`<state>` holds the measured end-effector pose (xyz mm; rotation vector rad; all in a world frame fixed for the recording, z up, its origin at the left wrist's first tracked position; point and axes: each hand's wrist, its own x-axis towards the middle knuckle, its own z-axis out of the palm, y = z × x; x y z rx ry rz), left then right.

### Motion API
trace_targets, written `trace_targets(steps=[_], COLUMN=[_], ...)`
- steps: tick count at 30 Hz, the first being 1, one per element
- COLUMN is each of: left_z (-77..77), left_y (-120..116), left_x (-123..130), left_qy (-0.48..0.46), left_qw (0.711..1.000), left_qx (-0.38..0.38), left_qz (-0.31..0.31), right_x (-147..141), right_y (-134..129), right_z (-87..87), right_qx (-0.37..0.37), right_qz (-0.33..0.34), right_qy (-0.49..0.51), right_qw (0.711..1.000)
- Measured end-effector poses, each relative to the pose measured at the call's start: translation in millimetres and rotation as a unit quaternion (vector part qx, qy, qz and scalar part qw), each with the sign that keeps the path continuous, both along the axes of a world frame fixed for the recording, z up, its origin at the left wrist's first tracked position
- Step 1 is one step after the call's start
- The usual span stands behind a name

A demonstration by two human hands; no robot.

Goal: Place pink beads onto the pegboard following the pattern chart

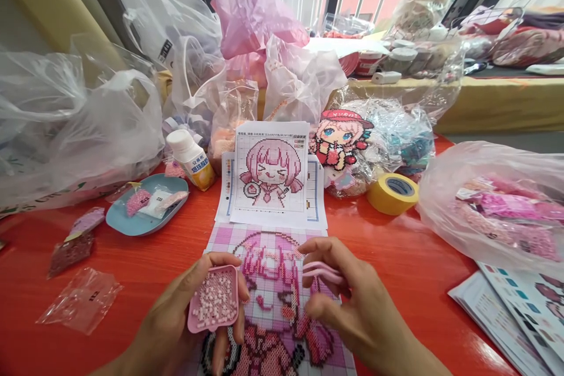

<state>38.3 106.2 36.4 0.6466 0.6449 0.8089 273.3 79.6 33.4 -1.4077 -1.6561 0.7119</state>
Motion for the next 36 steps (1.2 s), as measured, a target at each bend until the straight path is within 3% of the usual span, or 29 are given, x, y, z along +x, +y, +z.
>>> trace_targets(steps=[5,9,15,22,36], left_z=[-9.8,-2.8,1.6,-2.8,8.1], left_y=[-11.5,-16.9,-15.8,-11.8,-19.2], left_x=[-0.8,-4.7,-6.3,-6.5,-4.8], left_qy=[0.021,0.059,0.08,0.131,0.186], left_qw=[0.998,0.992,0.99,0.984,0.98], left_qx=[-0.035,-0.068,-0.07,0.026,0.012], left_qz=[-0.045,-0.084,-0.094,-0.116,-0.071], right_x=[-11.4,-19.9,-24.6,-26.9,-28.9], right_y=[-8.5,-7.4,-5.9,-5.2,-7.0], right_z=[6.9,3.2,-1.6,3.1,-5.1], right_qx=[0.181,0.242,0.261,0.277,0.26], right_qz=[0.023,0.078,0.086,0.079,0.101], right_qy=[-0.149,-0.186,-0.208,-0.217,-0.194], right_qw=[0.972,0.949,0.939,0.933,0.941])
